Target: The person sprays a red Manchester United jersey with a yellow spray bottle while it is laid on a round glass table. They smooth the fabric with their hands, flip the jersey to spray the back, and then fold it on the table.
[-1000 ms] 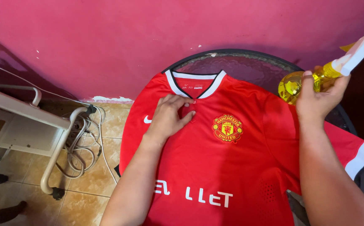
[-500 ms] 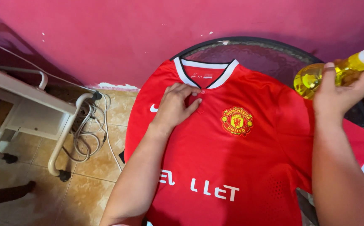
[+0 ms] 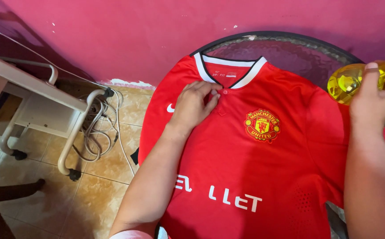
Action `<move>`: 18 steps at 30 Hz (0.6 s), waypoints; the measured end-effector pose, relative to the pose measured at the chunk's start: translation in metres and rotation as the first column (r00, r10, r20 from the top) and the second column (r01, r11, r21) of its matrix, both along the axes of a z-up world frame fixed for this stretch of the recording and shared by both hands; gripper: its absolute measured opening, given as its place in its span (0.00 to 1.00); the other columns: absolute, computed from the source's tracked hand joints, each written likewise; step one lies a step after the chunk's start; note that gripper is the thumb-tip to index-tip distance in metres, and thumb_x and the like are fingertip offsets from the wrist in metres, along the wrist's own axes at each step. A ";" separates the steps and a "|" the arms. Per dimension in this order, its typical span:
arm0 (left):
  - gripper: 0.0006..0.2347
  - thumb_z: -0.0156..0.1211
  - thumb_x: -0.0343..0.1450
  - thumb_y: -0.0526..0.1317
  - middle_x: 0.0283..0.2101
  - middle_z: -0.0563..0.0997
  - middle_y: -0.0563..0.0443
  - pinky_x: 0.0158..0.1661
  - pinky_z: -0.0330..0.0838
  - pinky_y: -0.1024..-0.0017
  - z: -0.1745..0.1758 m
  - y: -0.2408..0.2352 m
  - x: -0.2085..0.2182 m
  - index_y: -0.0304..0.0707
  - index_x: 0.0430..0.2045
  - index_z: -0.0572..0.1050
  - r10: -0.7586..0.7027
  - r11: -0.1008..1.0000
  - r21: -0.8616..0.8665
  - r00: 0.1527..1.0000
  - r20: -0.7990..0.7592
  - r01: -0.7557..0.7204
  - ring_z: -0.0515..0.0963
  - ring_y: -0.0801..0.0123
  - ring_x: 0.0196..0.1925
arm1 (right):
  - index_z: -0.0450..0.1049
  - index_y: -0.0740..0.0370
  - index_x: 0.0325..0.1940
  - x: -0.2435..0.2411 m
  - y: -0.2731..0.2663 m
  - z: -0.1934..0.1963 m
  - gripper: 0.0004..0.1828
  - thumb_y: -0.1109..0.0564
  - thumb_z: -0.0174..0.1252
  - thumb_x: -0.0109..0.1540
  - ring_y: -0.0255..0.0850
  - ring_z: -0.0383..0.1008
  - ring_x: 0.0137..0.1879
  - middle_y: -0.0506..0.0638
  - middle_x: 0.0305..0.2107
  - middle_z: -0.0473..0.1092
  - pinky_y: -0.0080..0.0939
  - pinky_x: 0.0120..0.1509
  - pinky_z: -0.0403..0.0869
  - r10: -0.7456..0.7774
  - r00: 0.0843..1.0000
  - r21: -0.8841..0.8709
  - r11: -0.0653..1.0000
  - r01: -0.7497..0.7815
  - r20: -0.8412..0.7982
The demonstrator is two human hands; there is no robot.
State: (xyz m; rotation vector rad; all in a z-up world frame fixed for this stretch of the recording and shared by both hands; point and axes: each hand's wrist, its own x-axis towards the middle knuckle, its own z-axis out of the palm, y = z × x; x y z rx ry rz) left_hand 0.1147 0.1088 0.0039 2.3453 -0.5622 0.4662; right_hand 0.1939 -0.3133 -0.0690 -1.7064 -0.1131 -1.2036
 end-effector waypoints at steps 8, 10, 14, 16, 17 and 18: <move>0.08 0.58 0.76 0.42 0.33 0.80 0.61 0.28 0.70 0.76 -0.001 0.000 -0.002 0.45 0.47 0.78 0.198 0.953 -0.230 0.980 -0.028 -0.199 0.72 0.76 0.23 | 0.79 0.77 0.53 0.003 -0.007 -0.013 0.16 0.57 0.69 0.74 0.48 0.83 0.53 0.65 0.48 0.80 0.47 0.52 0.81 -0.157 0.976 -0.051 0.987 0.151 -0.148; 0.09 0.62 0.75 0.44 0.27 0.77 0.63 0.24 0.67 0.73 -0.006 0.001 0.000 0.48 0.47 0.78 0.246 0.952 -0.194 0.969 0.019 -0.238 0.65 0.75 0.13 | 0.81 0.66 0.56 0.003 -0.009 -0.014 0.10 0.57 0.66 0.75 0.48 0.83 0.52 0.59 0.48 0.80 0.47 0.55 0.81 -0.130 0.971 -0.069 0.991 0.118 -0.199; 0.06 0.60 0.74 0.38 0.17 0.69 0.63 0.26 0.70 0.74 -0.011 0.000 0.001 0.50 0.43 0.79 0.261 0.957 -0.145 0.965 0.041 -0.252 0.69 0.75 0.17 | 0.79 0.76 0.55 0.000 -0.003 -0.012 0.18 0.54 0.72 0.76 0.51 0.84 0.53 0.65 0.48 0.80 0.46 0.54 0.81 -0.214 0.961 -0.143 0.971 0.190 -0.173; 0.10 0.57 0.71 0.34 0.18 0.71 0.60 0.26 0.70 0.67 -0.015 0.000 0.002 0.51 0.43 0.79 0.255 0.967 -0.055 0.963 0.089 -0.250 0.72 0.68 0.19 | 0.76 0.62 0.59 -0.008 0.011 0.003 0.08 0.63 0.64 0.75 0.46 0.81 0.55 0.54 0.52 0.75 0.44 0.59 0.81 0.029 0.973 0.015 1.000 -0.026 -0.229; 0.10 0.57 0.71 0.34 0.18 0.71 0.60 0.26 0.70 0.67 -0.016 -0.001 0.003 0.51 0.43 0.79 0.256 0.966 -0.055 0.963 0.090 -0.252 0.72 0.68 0.19 | 0.76 0.62 0.59 -0.006 0.011 0.001 0.08 0.63 0.64 0.75 0.46 0.81 0.55 0.54 0.52 0.75 0.44 0.59 0.81 0.030 0.973 0.016 0.999 -0.028 -0.229; 0.10 0.57 0.70 0.35 0.19 0.74 0.56 0.26 0.71 0.63 -0.016 -0.002 0.003 0.52 0.43 0.79 0.251 0.968 -0.005 0.964 0.083 -0.252 0.75 0.62 0.21 | 0.72 0.67 0.60 -0.004 0.011 -0.001 0.10 0.67 0.63 0.75 0.48 0.78 0.57 0.58 0.55 0.74 0.46 0.62 0.80 0.092 0.979 0.014 0.996 -0.091 -0.182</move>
